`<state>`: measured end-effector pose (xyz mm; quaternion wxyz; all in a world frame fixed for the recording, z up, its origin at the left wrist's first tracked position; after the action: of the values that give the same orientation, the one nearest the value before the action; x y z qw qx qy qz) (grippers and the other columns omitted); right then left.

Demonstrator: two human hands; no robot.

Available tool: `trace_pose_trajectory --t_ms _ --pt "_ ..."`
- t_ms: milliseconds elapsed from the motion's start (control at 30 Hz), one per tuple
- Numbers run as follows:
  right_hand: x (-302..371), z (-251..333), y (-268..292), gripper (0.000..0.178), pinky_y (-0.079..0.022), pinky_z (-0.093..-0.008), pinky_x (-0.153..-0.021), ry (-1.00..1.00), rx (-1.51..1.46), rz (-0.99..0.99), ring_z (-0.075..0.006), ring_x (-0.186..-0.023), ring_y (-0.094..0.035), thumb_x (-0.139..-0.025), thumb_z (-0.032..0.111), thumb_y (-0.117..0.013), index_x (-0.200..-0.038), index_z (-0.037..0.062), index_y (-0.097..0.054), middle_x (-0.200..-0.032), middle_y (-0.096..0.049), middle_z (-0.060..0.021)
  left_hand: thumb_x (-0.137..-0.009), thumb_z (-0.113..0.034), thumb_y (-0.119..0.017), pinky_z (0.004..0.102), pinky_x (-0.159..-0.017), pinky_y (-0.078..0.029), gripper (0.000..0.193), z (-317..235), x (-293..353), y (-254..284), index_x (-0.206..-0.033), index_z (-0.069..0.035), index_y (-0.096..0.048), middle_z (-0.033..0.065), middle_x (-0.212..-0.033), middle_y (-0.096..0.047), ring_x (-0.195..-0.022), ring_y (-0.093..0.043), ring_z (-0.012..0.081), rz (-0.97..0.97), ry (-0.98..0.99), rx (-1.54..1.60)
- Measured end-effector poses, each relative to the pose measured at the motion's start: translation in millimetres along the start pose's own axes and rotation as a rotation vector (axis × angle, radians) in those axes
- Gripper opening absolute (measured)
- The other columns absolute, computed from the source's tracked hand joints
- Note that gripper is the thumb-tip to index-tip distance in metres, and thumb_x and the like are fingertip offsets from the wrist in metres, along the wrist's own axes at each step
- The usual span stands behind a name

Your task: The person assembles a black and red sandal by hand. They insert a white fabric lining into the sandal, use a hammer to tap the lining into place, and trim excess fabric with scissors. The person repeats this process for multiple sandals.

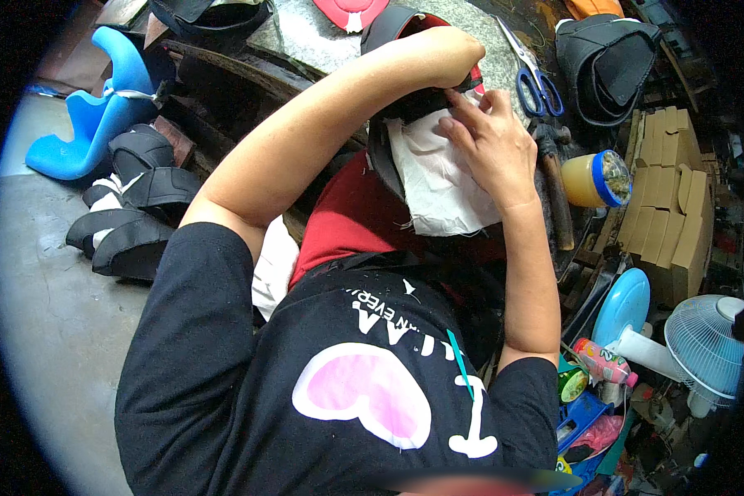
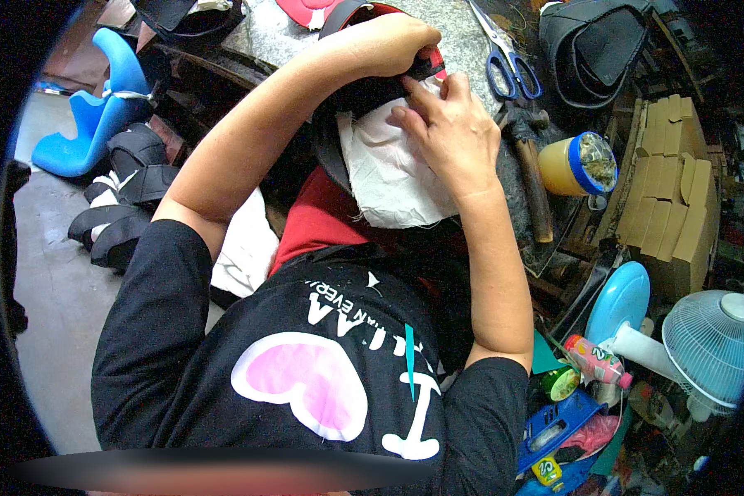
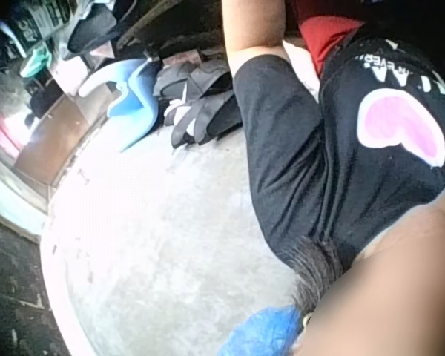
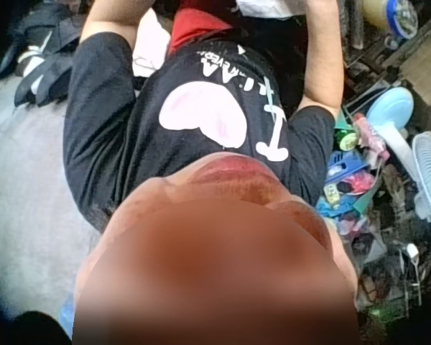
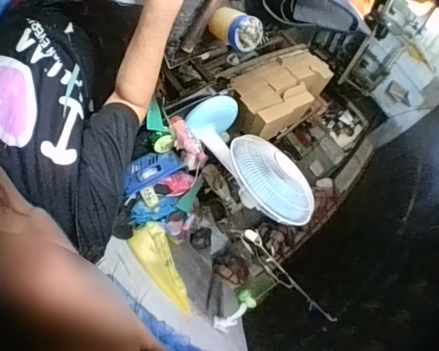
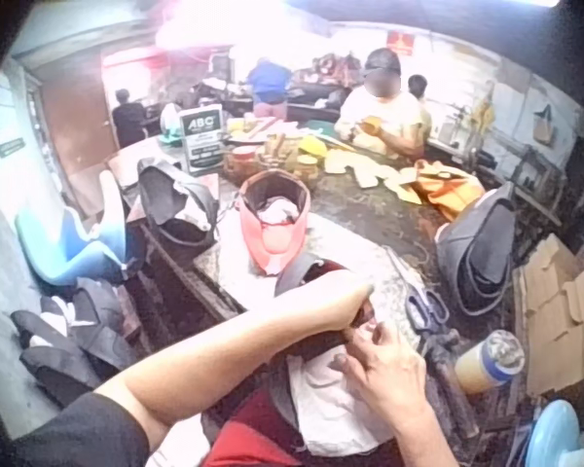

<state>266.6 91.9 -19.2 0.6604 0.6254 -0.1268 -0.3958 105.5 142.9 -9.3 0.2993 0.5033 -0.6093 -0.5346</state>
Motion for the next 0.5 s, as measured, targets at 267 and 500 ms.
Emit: trace_pose_trajectory --t_ms 267,500 --pt "1.9 -4.1 -0.9 0.045 -0.057 -0.0412 -0.078 -0.006 0.004 -0.058 -0.0297 -0.095 -0.068 -0.086 0.047 -0.072 -0.121 0.0184 -0.073 -0.105 -0.061 -0.0125 -0.08 -0.002 -0.061 0.0458 -0.08 -0.053 0.019 0.5 -0.2 0.5 -0.097 -0.002 -0.069 0.0205 -0.092 -0.072 -0.093 -0.07 0.0397 0.001 -0.022 -0.003" --pt "-0.1 -2.0 -11.1 0.052 -0.057 -0.0437 -0.074 -0.052 0.069 -0.122 -0.0325 -0.09 -0.068 -0.088 0.049 -0.07 -0.122 0.01 -0.069 -0.102 -0.06 -0.0135 -0.08 -0.007 -0.064 0.0465 -0.08 -0.055 0.021 -0.5 3.6 -0.6 -0.1 -0.001 -0.069 0.0215 -0.094 -0.072 -0.092 -0.071 0.0397 -0.011 -0.02 -0.021"
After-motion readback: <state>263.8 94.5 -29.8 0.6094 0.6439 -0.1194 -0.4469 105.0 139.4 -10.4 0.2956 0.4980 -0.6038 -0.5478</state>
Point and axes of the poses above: each hand's wrist, its own x-axis away from the middle knuckle, its own y-axis out of the back of the hand, z = x × y, the point moved 3 cm from there along -x, towards the middle knuckle
